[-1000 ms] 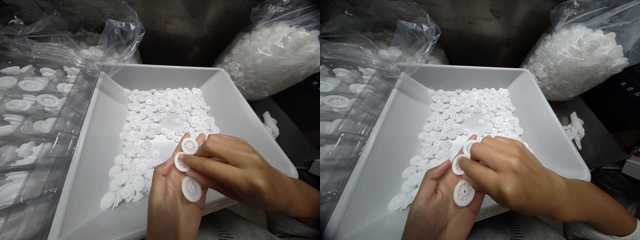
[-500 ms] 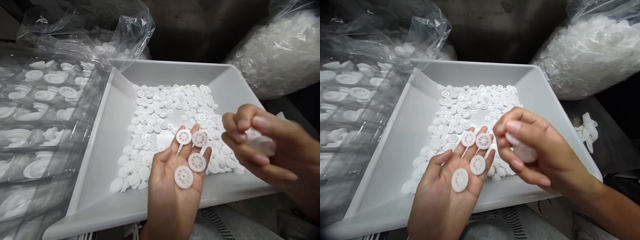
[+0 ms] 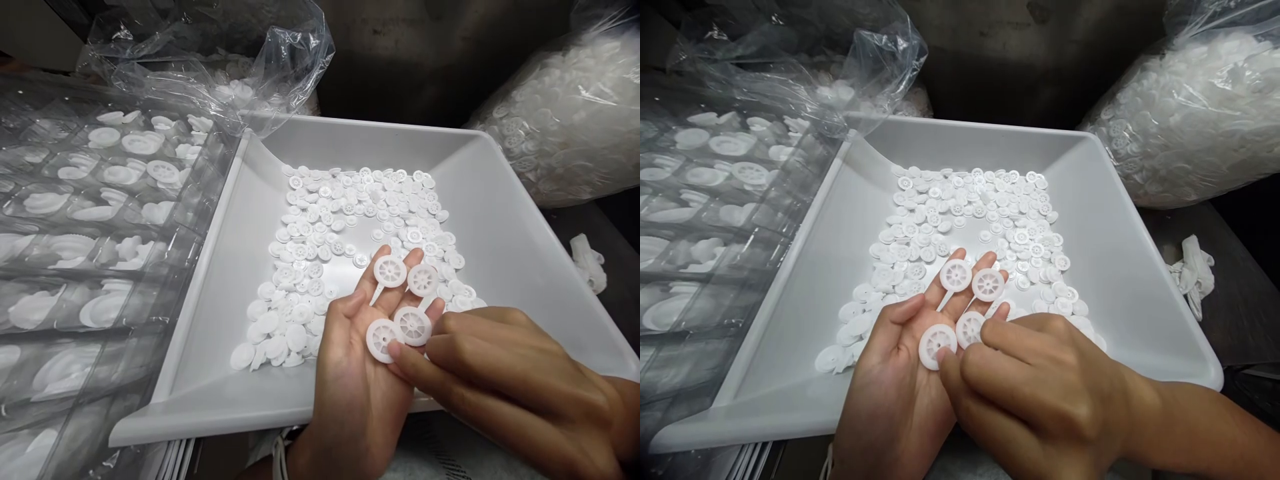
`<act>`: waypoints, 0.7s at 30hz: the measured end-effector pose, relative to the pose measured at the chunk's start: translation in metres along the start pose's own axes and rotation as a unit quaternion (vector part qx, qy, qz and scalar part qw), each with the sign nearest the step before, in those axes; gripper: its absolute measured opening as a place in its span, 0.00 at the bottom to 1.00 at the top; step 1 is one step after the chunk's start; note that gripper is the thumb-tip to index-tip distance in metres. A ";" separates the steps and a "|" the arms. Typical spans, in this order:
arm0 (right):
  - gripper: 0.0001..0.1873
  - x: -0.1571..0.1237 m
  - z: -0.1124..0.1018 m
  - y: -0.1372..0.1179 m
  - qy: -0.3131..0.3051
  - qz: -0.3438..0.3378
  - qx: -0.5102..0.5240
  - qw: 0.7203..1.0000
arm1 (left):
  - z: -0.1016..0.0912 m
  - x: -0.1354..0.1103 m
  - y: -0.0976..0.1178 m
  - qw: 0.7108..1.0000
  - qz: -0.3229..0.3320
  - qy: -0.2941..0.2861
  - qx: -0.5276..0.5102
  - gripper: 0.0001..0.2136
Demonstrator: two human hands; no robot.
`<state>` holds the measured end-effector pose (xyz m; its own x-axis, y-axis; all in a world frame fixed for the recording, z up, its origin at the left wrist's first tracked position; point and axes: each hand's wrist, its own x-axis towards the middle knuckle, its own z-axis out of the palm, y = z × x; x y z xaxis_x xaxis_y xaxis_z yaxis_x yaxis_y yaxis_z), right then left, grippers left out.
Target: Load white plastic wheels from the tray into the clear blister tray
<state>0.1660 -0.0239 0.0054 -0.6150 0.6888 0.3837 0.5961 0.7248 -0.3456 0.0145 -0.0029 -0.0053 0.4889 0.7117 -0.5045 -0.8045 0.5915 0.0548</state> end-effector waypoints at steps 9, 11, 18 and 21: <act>0.20 0.003 0.005 -0.001 0.055 -0.017 -0.006 0.998 | -0.002 0.000 0.001 1.000 -0.014 -0.023 -0.014 0.24; 0.17 0.003 0.006 0.000 0.063 -0.019 -0.018 0.998 | -0.005 0.000 0.000 0.999 -0.018 -0.051 -0.005 0.26; 0.12 0.008 0.004 0.000 0.070 0.023 0.023 0.997 | 0.001 -0.005 0.004 0.999 -0.016 -0.043 0.008 0.27; 0.08 0.011 -0.007 0.002 0.079 0.091 -0.013 0.993 | 0.009 -0.008 0.008 1.000 -0.010 -0.006 0.017 0.27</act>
<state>0.1637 -0.0150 0.0150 -0.4090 0.7955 0.4471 0.7038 0.5869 -0.4003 0.0071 -0.0010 0.0068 0.5089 0.7036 -0.4959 -0.7826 0.6182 0.0740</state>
